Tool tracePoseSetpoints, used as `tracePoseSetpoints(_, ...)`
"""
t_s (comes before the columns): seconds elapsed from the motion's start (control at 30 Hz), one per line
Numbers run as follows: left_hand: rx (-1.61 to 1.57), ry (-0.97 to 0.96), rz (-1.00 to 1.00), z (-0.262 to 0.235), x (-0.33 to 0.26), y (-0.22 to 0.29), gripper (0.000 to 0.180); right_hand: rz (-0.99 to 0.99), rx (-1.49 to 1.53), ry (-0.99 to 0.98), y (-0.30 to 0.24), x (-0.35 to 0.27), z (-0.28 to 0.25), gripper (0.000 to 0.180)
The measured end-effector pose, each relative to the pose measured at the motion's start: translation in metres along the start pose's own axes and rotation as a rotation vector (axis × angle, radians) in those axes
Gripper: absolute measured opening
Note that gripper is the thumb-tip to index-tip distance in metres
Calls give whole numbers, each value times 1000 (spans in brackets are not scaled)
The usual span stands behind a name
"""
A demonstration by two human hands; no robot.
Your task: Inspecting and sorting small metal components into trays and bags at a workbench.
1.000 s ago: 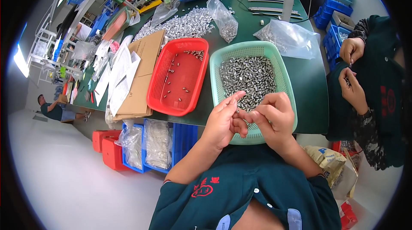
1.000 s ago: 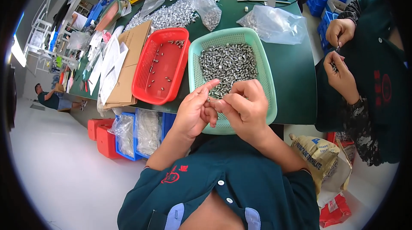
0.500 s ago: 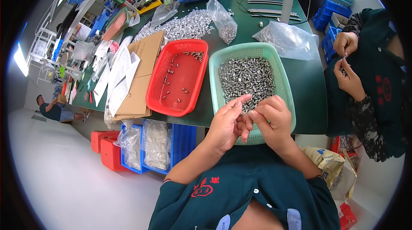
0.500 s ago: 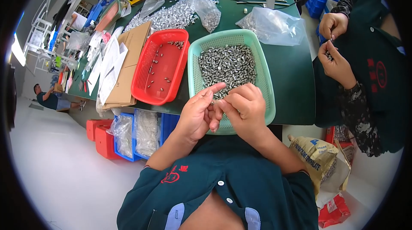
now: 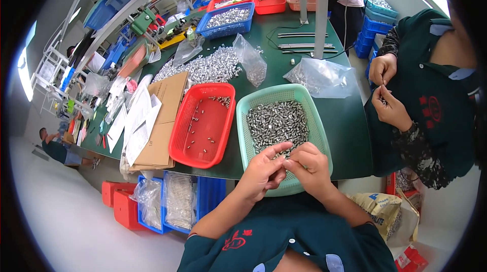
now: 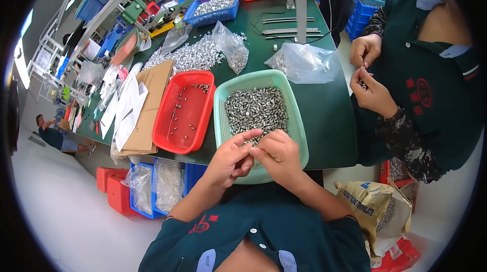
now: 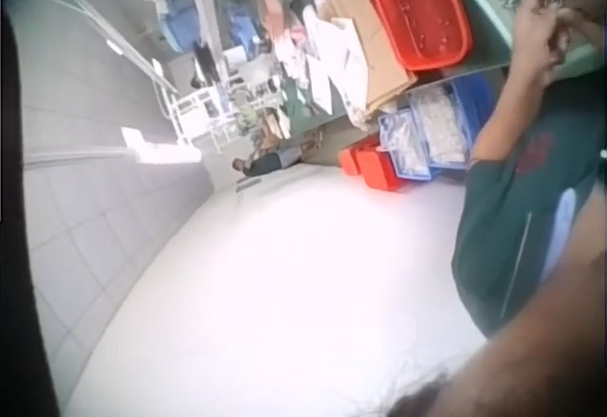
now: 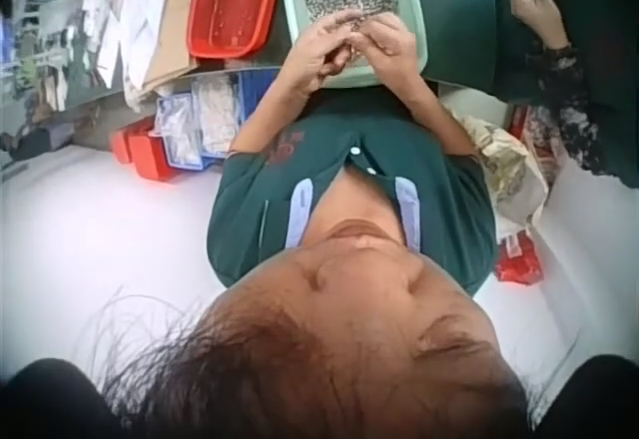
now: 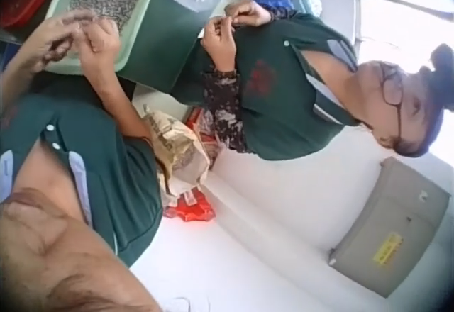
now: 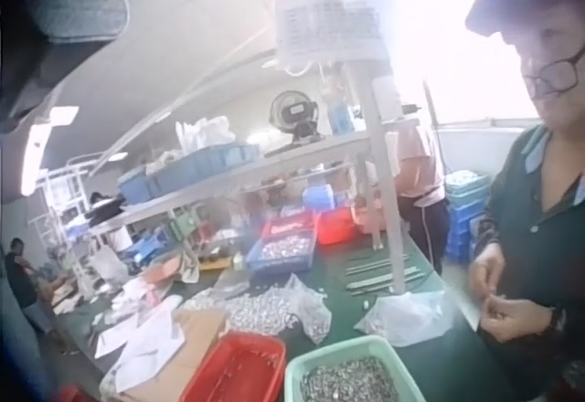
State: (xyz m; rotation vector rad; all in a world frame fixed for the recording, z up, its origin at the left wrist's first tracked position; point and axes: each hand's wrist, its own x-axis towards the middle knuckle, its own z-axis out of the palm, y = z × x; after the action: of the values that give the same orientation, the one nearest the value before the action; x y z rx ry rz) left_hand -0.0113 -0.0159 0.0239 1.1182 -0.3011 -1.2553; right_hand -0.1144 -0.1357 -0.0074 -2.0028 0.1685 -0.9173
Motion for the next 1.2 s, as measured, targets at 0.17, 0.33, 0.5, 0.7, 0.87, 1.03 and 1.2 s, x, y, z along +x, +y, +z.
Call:
tracePoseSetpoints(0.17,1112,85,296,-18,8,16,29,100,36,186,6,-4,-21,14)
tracePoseSetpoints(0.33,1533,-25,963,23,60,47,22,-53,-209,162,13,-20,-21,15)
tracePoseSetpoints(0.5,1740,-336,914,106,160,40,22,-108,-113,138,4,-25,-24,15)
tracePoseSetpoints(0.7,2188,-160,252,142,283,28,24,-34,-32,128,13,-34,-33,15)
tracePoseSetpoints(0.87,2036,594,185,86,386,-16,34,-33,46,83,12,-35,-38,14)
tracePoseSetpoints(1.03,1268,586,135,90,368,4,48,6,53,92,30,-38,-55,14)
tracePoseSetpoints(1.2,1346,685,376,74,325,18,37,-28,107,37,29,-38,-50,13)
